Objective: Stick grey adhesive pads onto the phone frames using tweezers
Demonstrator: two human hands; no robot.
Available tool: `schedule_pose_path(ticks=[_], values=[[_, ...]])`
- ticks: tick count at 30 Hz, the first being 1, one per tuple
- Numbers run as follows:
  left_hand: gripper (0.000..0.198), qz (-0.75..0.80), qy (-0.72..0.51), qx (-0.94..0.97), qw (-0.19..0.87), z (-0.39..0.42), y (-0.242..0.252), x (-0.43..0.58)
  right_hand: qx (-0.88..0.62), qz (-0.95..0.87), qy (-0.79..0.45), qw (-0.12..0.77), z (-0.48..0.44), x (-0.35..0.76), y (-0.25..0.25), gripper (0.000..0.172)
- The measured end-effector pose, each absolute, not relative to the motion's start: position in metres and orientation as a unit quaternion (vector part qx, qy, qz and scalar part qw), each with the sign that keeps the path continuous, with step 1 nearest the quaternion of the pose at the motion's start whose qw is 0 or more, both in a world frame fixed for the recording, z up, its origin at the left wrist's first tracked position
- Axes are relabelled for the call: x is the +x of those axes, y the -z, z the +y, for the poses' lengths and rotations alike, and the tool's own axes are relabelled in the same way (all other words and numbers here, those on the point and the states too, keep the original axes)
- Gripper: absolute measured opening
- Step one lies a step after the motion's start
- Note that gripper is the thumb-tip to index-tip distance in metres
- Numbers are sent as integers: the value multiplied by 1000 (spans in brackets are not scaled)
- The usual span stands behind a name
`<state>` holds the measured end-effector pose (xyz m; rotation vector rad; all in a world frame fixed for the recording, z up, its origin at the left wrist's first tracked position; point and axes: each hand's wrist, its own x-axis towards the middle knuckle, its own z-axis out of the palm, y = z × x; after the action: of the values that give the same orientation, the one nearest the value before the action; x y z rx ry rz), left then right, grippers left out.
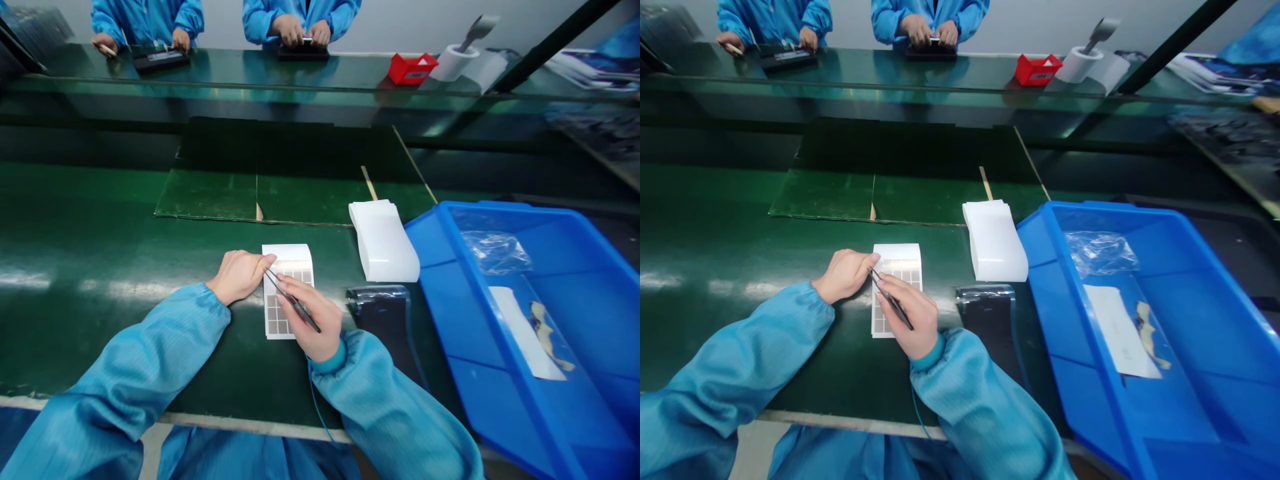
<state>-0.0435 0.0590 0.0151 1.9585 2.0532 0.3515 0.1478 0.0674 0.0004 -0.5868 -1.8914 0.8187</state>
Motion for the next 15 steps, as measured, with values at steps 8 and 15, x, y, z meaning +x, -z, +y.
schedule_pose_path(ticks=[8,15], values=[[77,701,-127,686,145,59,-16,-45,-244,-774,-342,475,67,149,1,35],[79,700,-130,687,144,58,-14,-46,-242,-770,-349,476,66,148,1,37]])
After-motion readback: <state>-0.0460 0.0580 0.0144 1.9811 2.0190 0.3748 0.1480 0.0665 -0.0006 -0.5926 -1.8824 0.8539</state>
